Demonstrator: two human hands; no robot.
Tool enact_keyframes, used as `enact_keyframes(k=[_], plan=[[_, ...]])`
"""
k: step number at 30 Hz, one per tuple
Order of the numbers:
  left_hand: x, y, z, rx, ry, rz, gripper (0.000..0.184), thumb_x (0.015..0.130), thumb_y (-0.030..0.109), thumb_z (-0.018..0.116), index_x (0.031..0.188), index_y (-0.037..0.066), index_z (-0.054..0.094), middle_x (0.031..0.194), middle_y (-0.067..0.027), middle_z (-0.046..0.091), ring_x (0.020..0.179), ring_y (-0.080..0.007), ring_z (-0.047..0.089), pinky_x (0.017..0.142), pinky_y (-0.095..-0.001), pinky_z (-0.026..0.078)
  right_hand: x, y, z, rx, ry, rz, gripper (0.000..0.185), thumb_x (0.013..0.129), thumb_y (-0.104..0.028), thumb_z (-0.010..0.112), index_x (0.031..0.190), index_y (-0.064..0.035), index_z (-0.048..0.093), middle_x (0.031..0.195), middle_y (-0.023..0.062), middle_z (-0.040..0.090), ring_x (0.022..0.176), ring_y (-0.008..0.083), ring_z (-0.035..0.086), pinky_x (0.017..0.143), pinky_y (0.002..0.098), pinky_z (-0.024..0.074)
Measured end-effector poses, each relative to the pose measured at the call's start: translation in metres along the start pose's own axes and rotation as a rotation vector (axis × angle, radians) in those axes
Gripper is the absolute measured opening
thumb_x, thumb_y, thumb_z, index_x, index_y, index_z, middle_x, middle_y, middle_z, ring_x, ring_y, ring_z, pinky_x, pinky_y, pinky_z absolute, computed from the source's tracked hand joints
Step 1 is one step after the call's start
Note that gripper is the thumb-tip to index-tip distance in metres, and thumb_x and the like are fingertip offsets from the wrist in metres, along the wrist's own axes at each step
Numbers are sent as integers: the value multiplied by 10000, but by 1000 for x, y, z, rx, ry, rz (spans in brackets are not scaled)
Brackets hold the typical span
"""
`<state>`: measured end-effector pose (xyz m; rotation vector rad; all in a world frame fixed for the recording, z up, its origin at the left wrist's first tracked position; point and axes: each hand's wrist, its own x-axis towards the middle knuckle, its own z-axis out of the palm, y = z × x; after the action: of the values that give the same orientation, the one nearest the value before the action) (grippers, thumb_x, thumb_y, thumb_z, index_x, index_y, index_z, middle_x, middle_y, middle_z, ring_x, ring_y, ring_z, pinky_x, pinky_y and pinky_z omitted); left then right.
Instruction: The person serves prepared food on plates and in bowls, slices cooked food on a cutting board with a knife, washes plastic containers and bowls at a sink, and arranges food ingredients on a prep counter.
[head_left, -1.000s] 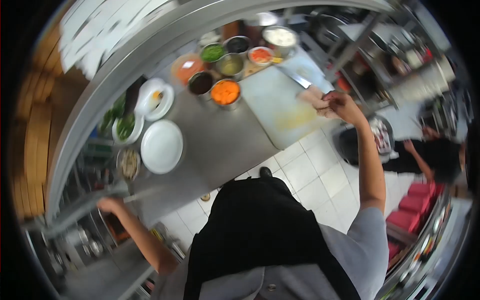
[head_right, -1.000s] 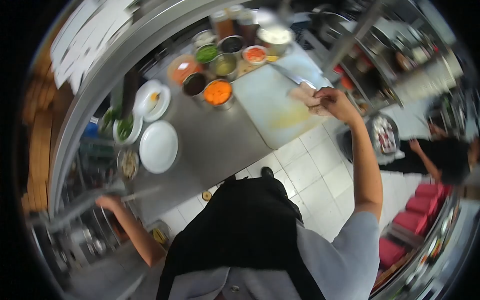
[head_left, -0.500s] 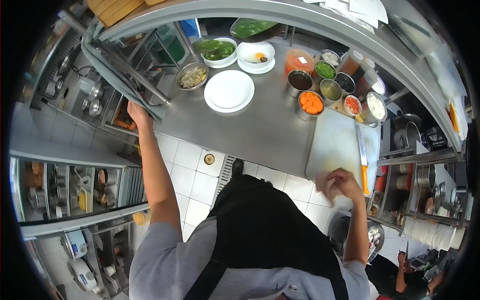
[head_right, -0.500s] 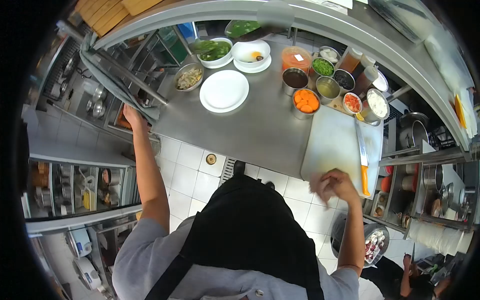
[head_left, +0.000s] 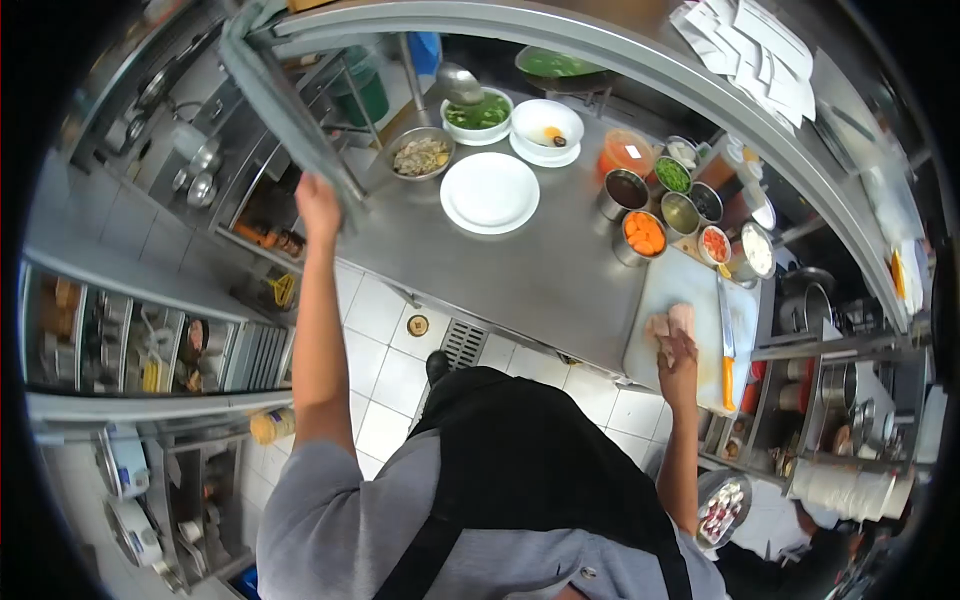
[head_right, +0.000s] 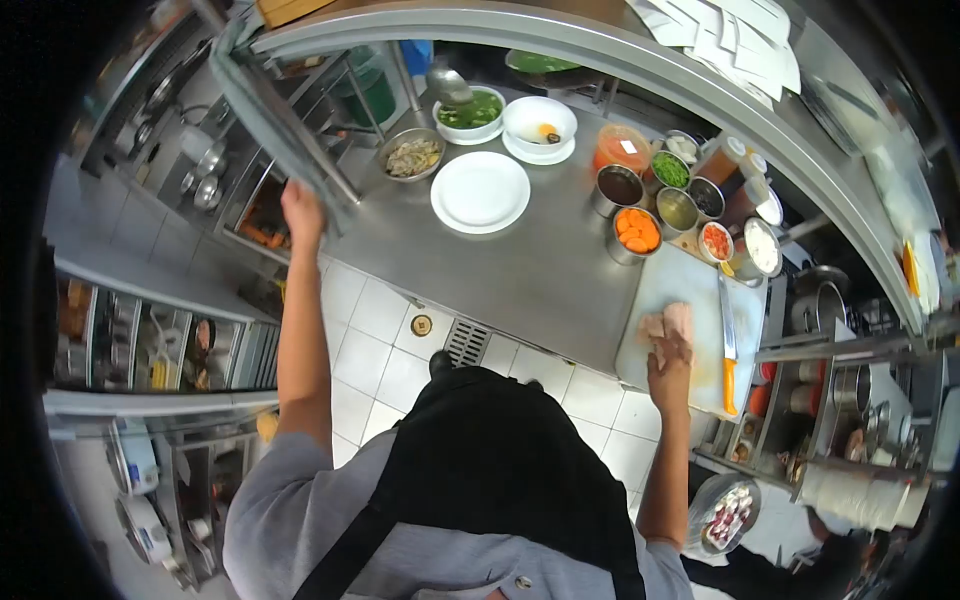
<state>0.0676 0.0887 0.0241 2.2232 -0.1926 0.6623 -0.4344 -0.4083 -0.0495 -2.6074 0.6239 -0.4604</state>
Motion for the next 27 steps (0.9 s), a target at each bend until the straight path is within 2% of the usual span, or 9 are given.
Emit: enact_keyframes(k=[4,7,8,9,11,13,18,20,27], plan=[[-8,-99,-29,52,126,134,297,1013,174,475,1114,-65,618,1045,-231,667,983,-341,640,869,-427,497,-1,-46,17,508,-190,165,242,892,-7,627,1132,-11,664,1062,108,692,978,191,668,811,327,557],[-21,-89,-55,183,94,210,426,1048,277,414,1240,-52,605,1170,-264,653,1051,-398,638,922,-476,495,14,-85,39,473,-141,86,238,829,-36,622,1054,-10,694,901,173,700,806,271,681,758,364,549],[-19,-161,-25,299,224,439,359,1036,254,481,1180,-49,610,1169,-245,647,1057,-367,631,910,-466,492,20,-99,44,449,-115,66,224,847,-65,625,1053,-20,700,940,176,708,828,288,687,769,376,547],[-46,-136,-18,-38,46,9,368,1041,244,483,1229,-51,600,1205,-243,644,1075,-372,634,934,-476,486,27,-123,28,467,-119,32,179,877,-38,625,1045,9,667,950,127,692,812,232,663,761,343,543],[-106,-156,2,336,-292,-82,257,1031,149,493,1157,-28,630,1077,-211,673,860,-357,644,816,-437,528,31,-158,-1,531,-83,6,169,889,-46,634,1047,-3,675,954,111,698,823,209,665,775,323,540],[-171,-272,47,-100,-667,8,71,934,44,551,970,30,610,866,-113,634,709,-240,606,580,-359,467,9,-160,-36,551,24,94,155,893,-46,639,1039,-11,674,946,90,700,822,187,661,772,311,533],[-262,-66,92,-475,-1121,130,128,955,112,573,1020,10,615,792,-73,591,652,-165,548,563,-300,453,-104,-98,-154,529,479,396,44,908,-63,672,928,-39,641,862,5,659,789,83,608,702,252,500],[-278,47,84,-476,-1444,-224,167,990,154,563,1027,-2,612,775,-59,586,642,-123,546,569,-281,457,-150,-92,-211,590,672,483,91,920,-88,683,893,-58,601,822,-22,617,754,48,571,653,229,472],[-397,165,157,-216,-1821,221,190,1007,176,577,1011,-9,621,790,-58,650,654,-107,591,586,-270,480,-277,-46,-364,443,926,512,172,975,-147,637,1099,-29,627,911,-7,680,760,39,579,640,199,464]])
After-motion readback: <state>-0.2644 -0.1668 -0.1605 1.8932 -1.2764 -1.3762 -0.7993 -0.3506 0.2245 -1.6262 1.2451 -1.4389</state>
